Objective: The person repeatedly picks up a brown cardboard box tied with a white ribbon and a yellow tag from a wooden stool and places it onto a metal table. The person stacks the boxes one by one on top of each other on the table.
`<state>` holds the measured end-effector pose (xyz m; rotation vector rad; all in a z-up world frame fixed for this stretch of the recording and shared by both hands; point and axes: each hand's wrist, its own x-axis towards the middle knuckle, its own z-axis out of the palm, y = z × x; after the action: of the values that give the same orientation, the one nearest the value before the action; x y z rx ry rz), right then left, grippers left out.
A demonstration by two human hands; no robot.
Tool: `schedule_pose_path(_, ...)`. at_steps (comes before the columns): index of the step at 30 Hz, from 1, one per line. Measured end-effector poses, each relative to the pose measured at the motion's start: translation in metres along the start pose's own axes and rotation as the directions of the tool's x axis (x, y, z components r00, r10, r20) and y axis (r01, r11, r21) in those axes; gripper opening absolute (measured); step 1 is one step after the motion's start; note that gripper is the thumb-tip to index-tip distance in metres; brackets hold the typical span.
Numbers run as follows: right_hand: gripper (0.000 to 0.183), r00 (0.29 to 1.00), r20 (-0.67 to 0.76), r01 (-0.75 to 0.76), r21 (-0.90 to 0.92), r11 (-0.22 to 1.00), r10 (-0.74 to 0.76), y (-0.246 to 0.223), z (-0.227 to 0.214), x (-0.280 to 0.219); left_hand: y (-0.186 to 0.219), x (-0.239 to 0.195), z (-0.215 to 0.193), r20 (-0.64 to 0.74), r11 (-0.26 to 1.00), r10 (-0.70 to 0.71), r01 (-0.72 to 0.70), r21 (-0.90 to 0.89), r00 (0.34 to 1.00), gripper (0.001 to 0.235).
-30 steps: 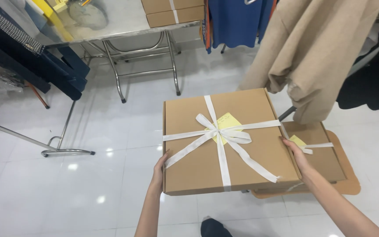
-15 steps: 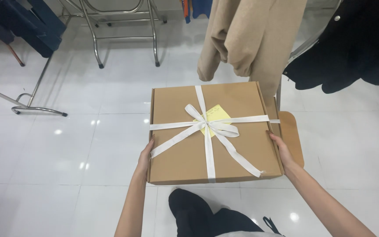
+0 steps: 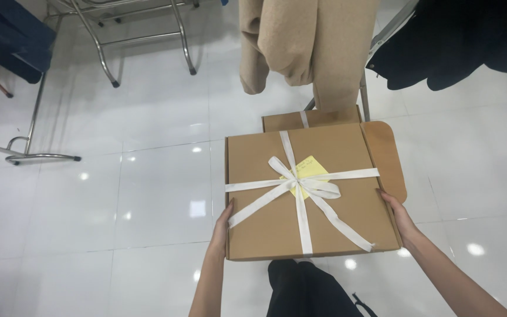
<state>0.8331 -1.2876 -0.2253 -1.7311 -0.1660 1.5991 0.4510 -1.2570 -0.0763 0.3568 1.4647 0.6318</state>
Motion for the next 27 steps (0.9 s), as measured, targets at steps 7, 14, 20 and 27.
schedule_pose_path(7,0.061,0.989,-0.125,-0.083,-0.007,0.997,0.081,0.004,-0.032,0.081,-0.096,0.192,-0.022,0.054,0.956,-0.103,0.114,-0.271,0.993,0.062)
schedule_pose_path(14,0.059,0.985,-0.17,-0.038,-0.05,0.998,0.029,-0.015,-0.044,0.15,-0.084,0.25,0.018,0.067,0.968,-0.088,0.102,-0.231,0.994,0.073)
schedule_pose_path(20,0.057,0.979,-0.198,0.049,-0.037,0.998,-0.056,-0.018,-0.081,0.248,-0.089,0.335,0.037,0.116,0.967,-0.013,0.042,-0.251,0.993,0.086)
schedule_pose_path(27,0.064,0.986,-0.139,0.078,-0.11,0.991,-0.093,-0.048,-0.054,0.278,-0.078,0.395,0.052,0.069,0.958,0.041,-0.019,-0.287,0.997,0.084)
